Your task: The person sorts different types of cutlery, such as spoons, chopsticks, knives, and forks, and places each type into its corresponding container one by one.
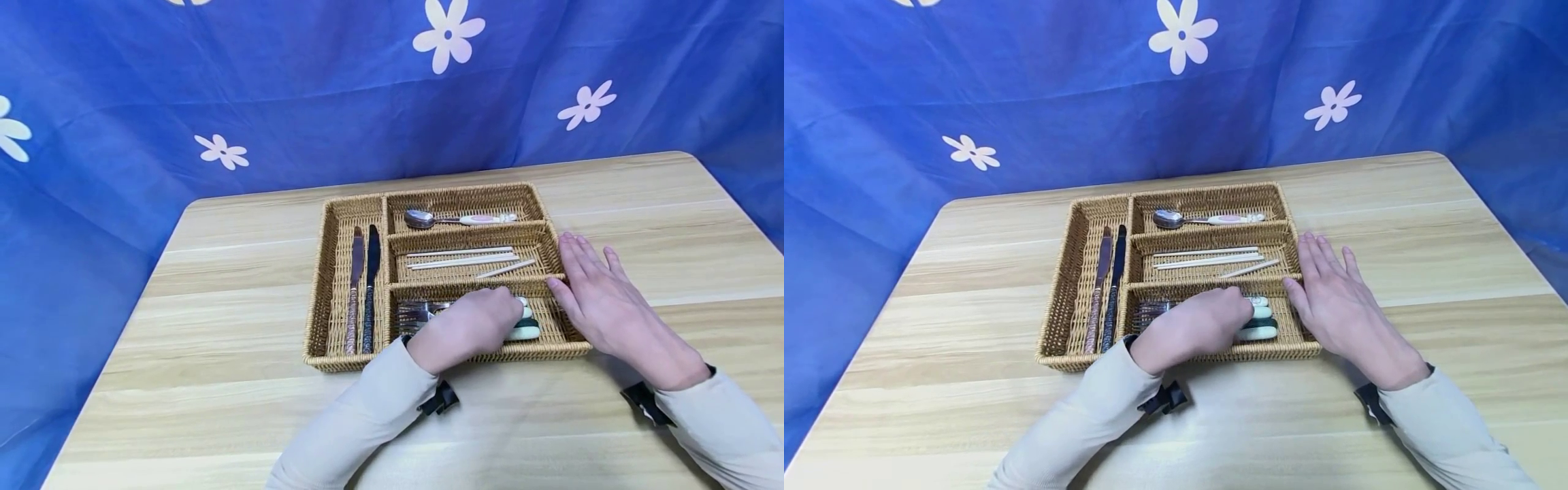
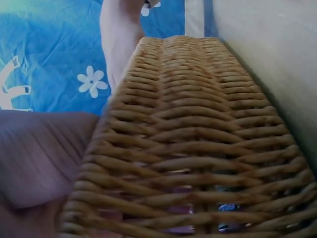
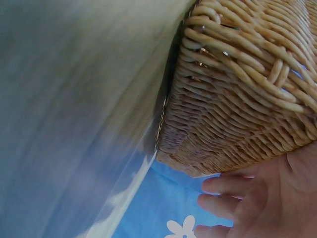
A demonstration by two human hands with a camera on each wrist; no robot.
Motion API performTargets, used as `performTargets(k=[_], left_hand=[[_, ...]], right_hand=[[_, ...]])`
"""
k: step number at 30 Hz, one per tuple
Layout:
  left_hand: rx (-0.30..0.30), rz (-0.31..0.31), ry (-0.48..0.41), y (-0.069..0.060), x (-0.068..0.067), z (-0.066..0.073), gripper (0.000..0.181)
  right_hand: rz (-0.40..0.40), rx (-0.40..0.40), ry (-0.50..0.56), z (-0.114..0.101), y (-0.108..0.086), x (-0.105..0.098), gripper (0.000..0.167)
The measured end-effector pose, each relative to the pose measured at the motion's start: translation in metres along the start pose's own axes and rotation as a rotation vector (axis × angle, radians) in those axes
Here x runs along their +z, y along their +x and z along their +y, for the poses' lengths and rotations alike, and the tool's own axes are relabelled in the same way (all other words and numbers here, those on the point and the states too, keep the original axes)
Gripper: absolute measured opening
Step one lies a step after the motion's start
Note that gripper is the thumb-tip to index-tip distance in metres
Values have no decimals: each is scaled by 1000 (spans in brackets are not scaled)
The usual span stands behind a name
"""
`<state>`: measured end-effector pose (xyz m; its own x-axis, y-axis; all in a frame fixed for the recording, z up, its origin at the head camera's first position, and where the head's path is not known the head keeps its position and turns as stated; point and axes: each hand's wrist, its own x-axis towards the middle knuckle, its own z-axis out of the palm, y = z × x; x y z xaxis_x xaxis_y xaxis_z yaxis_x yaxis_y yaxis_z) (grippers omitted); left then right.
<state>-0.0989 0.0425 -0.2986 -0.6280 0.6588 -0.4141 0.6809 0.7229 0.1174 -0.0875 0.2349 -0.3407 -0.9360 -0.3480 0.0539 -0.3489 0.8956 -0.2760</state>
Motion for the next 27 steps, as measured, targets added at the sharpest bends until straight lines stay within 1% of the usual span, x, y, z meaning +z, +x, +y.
performTargets(k=[4, 10, 14, 16, 18, 20, 23, 27], left_hand=[[-9, 18, -8, 2, 2, -1, 6], [-33, 73, -5, 7, 6, -1, 7], [-31, 92, -15, 9, 10, -2, 9], [-17, 108, -18, 7, 11, -3, 10], [2, 138, -19, 5, 13, -4, 8], [19, 176, -21, 1, 13, -4, 8], [42, 238, -35, -5, 14, -4, 14], [80, 314, -62, -17, 11, -5, 15]], right_hand=[[6, -8, 6, 1, 0, 0, 64], [24, -11, 4, 7, -1, -2, 63], [31, -7, 7, 9, -2, -1, 64], [26, -2, 9, 9, -3, 0, 64], [22, 2, 10, 9, -4, 0, 64], [18, 4, 8, 9, -4, 1, 64], [18, 8, 8, 9, -5, 1, 63], [20, 11, 3, 9, -5, 0, 63]])
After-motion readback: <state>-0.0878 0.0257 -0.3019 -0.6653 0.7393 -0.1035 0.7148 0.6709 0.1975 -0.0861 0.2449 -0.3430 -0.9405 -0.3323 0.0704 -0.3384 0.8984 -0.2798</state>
